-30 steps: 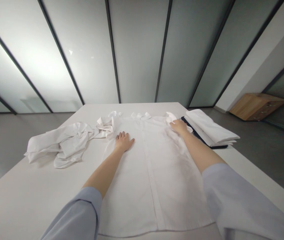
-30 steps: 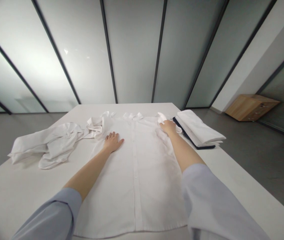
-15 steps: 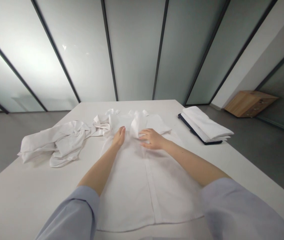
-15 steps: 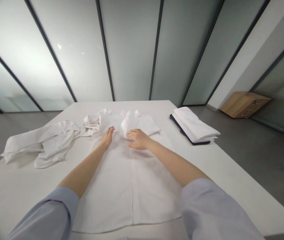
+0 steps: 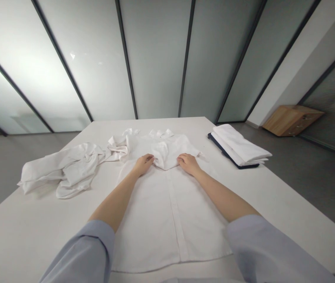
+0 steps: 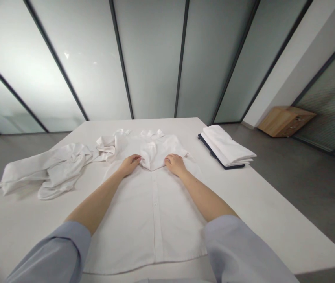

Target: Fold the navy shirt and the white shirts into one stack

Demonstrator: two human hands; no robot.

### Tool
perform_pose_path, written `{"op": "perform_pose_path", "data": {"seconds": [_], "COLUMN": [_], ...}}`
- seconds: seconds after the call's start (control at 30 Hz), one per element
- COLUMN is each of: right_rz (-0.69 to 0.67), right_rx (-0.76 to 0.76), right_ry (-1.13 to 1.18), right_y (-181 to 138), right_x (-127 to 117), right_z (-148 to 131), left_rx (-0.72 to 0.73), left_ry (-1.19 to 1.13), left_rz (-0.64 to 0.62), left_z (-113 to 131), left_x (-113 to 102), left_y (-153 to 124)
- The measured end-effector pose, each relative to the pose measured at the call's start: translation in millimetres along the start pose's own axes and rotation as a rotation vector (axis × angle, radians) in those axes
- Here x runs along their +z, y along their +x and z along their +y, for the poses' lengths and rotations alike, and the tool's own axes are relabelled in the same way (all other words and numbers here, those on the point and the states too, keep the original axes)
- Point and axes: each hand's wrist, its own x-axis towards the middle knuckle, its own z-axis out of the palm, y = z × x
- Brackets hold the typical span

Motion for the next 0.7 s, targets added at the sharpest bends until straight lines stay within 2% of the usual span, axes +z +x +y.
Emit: {"op": "perform_pose_path", "data": {"seconds": [0.07,0.13,0.33,0.43,0.53,0.6,0.7], "right_rz": [-0.009,-0.015,0.018,0.042,0.077,0.099,0.118], "right_rx": [0.003,0.011,0.072,0.07,0.135,0.188,0.234], "right_ry": [0.005,0.02,0.062,0.047,0.023,0.043,0.108], "right_y": [0.7,0.9,1.2,0.7,0.5,1.1,3.0], "right_x": [-0.6,-0.6,-0.1,-1.0,-0.8,0.7,3.6], "right_z": [1.0,1.5,3.4,4.1,5.9,8.3,12.8], "left_rx": [-0.067,-0.125,-0.297,-0.272,-0.21,-0.154,-0.062], "left_ry": [-0.184,-0.255,-0.096,-0.205,-0.31,-0.452,-0.728], "left_rz": [-0.031,-0.067,0.052,0.053,0.074,0.115,0.21], "left_z": [-1.1,0.2,17.0,27.1,35.4,38.4,37.1], "left_x": [0.5,1.2,7.1,12.7,11.9,4.1,-18.6], "left_y": [3.3,8.2,40.5,56.3,62.7,61.6,52.7]}}
